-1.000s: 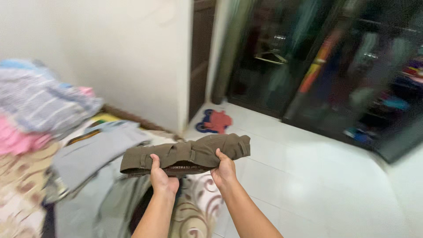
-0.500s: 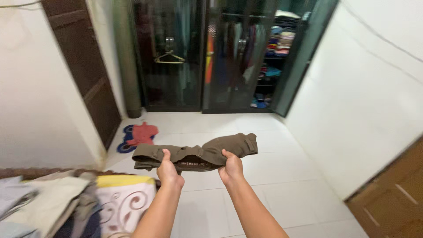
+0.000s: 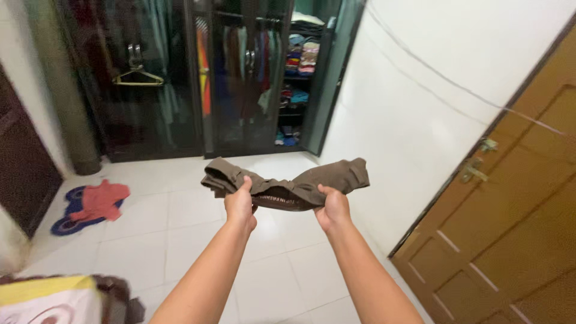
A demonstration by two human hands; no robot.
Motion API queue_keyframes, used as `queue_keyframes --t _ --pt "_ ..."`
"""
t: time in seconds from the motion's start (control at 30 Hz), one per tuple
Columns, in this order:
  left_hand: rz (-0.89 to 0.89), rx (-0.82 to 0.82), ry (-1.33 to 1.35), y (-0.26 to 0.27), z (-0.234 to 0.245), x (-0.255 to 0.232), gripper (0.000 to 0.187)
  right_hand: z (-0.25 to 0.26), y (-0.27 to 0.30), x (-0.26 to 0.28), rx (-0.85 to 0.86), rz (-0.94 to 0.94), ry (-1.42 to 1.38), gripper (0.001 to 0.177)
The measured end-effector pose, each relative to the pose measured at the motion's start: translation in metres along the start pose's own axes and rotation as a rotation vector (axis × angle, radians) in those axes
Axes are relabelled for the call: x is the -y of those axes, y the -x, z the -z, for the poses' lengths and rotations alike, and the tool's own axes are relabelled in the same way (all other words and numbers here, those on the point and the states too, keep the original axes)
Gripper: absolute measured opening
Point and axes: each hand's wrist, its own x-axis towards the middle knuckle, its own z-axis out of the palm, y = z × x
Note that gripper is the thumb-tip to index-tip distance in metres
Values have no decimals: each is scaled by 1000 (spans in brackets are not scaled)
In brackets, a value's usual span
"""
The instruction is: The person picks up folded pants from a bed, carries them to a wardrobe, and places them onto a shelf inside the closet.
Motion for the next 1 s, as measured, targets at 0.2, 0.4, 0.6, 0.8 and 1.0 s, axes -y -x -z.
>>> queue_keyframes --t 0.2,0.4,0.6,0.8,1.0 --pt "-93 147 -203 -22 -102 21 49 -4 -41 102 -7 114 53 45" --pt "-115 220 -298 -61 -166 9 50 -19 -98 143 -13 203 38 47" --pt "-65 309 -311 -131 -201 -39 53 -67 -157 135 -30 214 24 47" --pt "-114 453 -267 -234 -232 -79 52 -120 -230 114 -65 279 67 50" --pt "-198 486 -363 -303 -262 -94 46 -133 -302 104 -70 308 35 48"
